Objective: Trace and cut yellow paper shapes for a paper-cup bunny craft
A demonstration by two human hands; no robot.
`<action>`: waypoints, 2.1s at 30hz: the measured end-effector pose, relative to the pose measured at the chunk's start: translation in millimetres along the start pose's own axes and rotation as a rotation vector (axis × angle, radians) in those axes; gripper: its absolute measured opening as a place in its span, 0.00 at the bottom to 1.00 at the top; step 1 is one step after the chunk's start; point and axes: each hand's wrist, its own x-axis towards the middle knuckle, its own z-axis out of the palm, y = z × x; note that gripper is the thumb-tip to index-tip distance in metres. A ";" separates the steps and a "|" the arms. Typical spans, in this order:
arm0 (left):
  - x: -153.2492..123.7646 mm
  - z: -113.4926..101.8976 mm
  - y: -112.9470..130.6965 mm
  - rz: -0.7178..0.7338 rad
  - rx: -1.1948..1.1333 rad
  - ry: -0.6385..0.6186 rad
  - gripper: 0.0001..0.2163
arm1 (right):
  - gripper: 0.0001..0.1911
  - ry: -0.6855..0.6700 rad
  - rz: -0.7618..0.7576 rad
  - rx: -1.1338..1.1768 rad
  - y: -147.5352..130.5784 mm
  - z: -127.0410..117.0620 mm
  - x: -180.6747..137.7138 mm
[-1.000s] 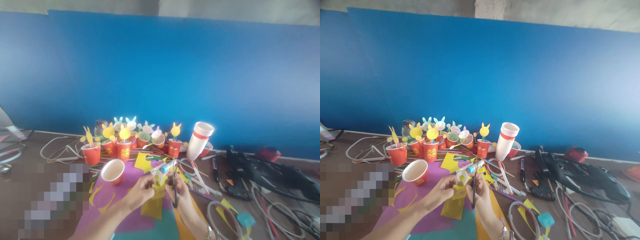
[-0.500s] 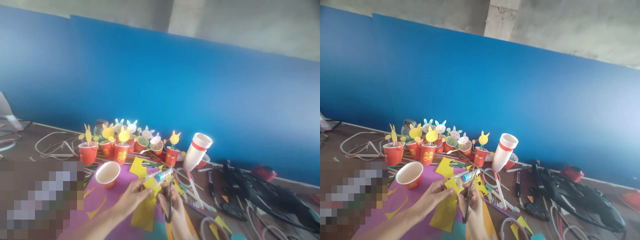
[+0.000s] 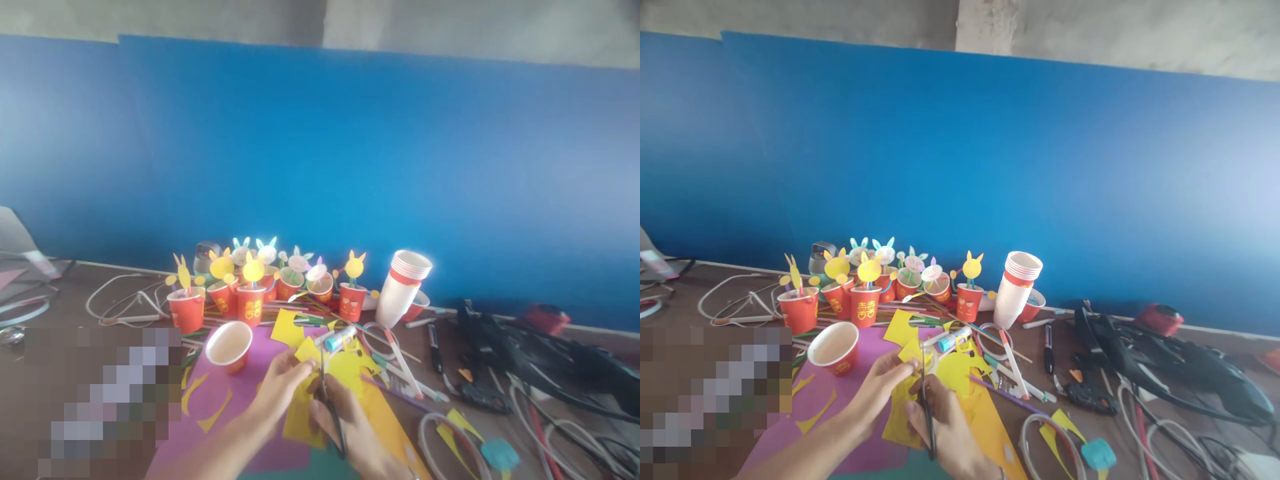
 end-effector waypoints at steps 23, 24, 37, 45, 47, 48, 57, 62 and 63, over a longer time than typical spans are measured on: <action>4.0 -6.4 1.5 0.017 0.030 -0.082 0.09 | 0.23 0.035 0.015 0.015 -6.5 -2.8 -1.5; 4.4 -7.0 1.5 0.016 0.030 -0.085 0.09 | 0.23 0.035 0.020 0.024 -5.6 -3.2 -1.2; 8.1 -14.0 7.7 -0.055 0.053 -0.139 0.08 | 0.22 -0.006 0.082 0.117 -0.7 -7.7 0.2; 8.5 -16.0 8.9 -0.066 0.053 -0.144 0.09 | 0.24 0.014 0.130 0.080 -3.3 -7.0 0.3; 8.5 -16.4 9.3 -0.073 0.060 -0.141 0.09 | 0.24 0.027 0.145 0.069 -4.6 -6.4 0.2; 8.5 -16.4 9.3 -0.068 0.069 -0.135 0.08 | 0.24 0.031 0.148 0.065 -5.2 -6.1 0.3; 9.8 -16.4 2.3 0.003 0.127 -0.041 0.10 | 0.22 0.048 0.115 0.060 -6.9 -5.0 2.5; 10.7 -16.3 3.8 0.012 0.115 -0.095 0.10 | 0.22 0.061 0.090 0.043 -6.4 -3.1 1.7; 10.6 -16.1 4.7 0.011 0.118 -0.095 0.10 | 0.21 0.061 0.092 0.045 -6.2 -3.2 1.6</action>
